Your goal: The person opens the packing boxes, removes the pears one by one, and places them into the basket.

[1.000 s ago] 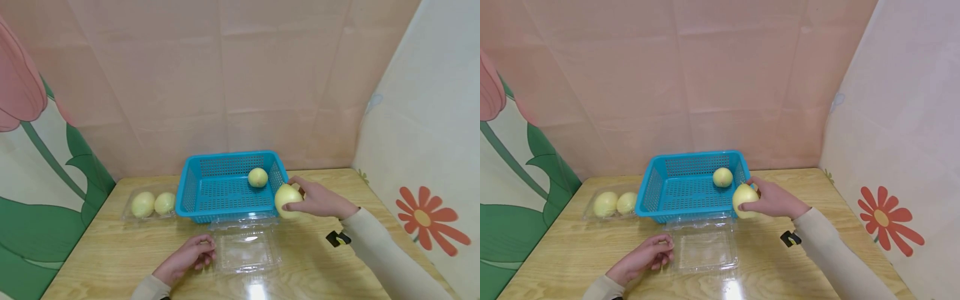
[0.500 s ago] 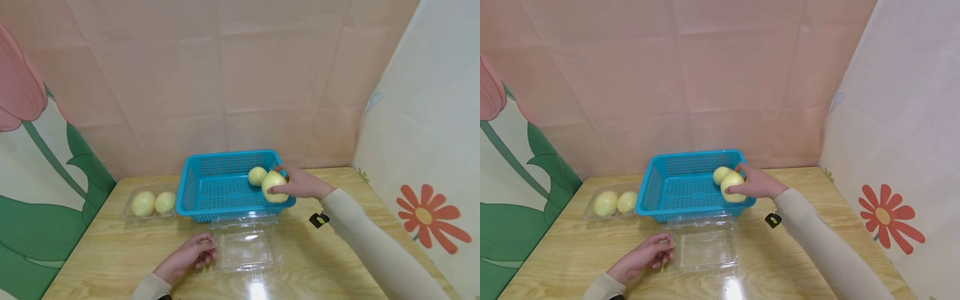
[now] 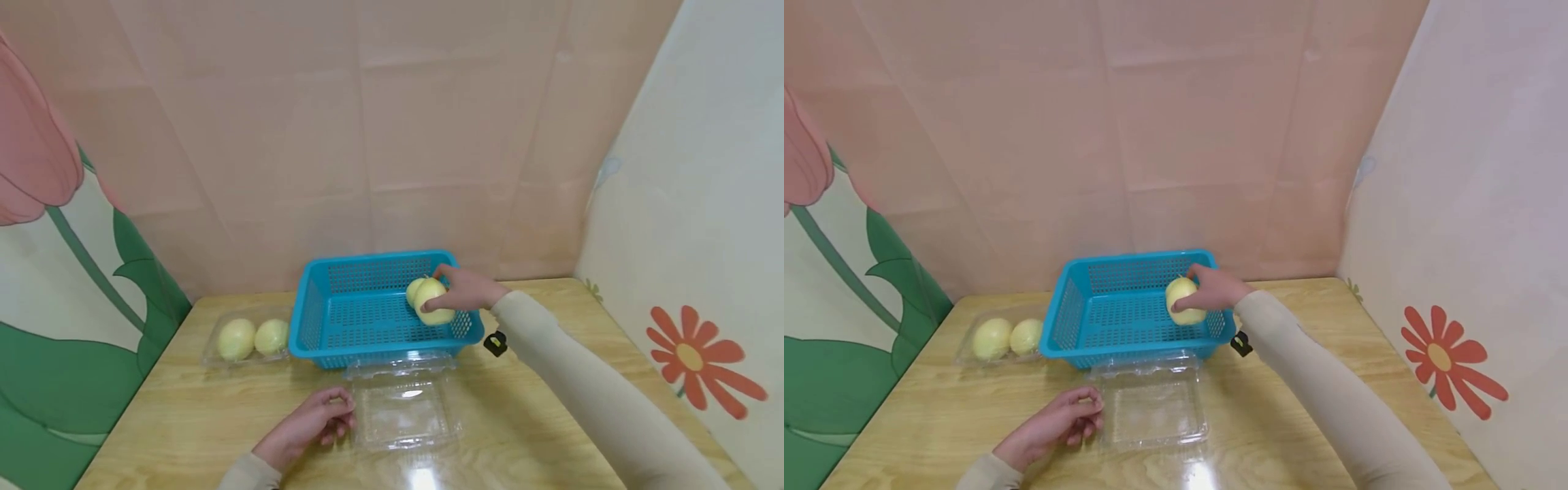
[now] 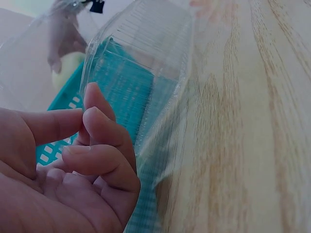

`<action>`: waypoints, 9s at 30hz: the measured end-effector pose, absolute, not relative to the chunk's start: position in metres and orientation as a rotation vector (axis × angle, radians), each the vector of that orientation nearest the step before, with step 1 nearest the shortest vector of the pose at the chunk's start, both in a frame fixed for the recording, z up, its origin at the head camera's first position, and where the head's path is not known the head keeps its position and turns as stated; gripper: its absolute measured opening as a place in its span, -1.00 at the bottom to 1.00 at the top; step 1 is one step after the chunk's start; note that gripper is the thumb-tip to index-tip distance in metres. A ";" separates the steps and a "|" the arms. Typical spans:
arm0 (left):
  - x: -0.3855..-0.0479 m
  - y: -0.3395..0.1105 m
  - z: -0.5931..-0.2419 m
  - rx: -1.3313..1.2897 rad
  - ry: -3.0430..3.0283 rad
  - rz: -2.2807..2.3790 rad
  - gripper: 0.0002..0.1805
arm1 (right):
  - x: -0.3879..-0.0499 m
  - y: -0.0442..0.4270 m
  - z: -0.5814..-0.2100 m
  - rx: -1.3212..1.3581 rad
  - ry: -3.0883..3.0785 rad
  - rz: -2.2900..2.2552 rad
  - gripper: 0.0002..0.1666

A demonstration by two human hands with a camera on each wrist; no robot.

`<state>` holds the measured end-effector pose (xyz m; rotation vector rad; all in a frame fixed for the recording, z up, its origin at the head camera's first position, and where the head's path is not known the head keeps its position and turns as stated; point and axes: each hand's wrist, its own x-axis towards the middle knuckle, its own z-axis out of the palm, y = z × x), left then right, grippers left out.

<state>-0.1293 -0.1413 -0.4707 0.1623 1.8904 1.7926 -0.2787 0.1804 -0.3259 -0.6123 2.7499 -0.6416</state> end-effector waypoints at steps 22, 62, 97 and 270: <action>-0.133 -0.141 -0.468 0.198 1.857 1.807 -0.73 | -0.307 0.153 -0.326 -0.526 2.660 -0.379 -0.12; -0.129 -0.138 -0.461 0.177 1.931 1.764 -0.73 | -0.322 0.142 -0.348 -0.299 2.503 -0.250 0.06; -0.127 -0.135 -0.458 0.181 1.917 1.745 -0.74 | -0.318 0.141 -0.345 -0.256 2.543 -0.136 -0.35; -0.154 -0.301 -0.447 -0.844 1.846 2.365 -0.84 | -0.218 0.414 -0.416 -0.090 2.636 -1.045 -0.41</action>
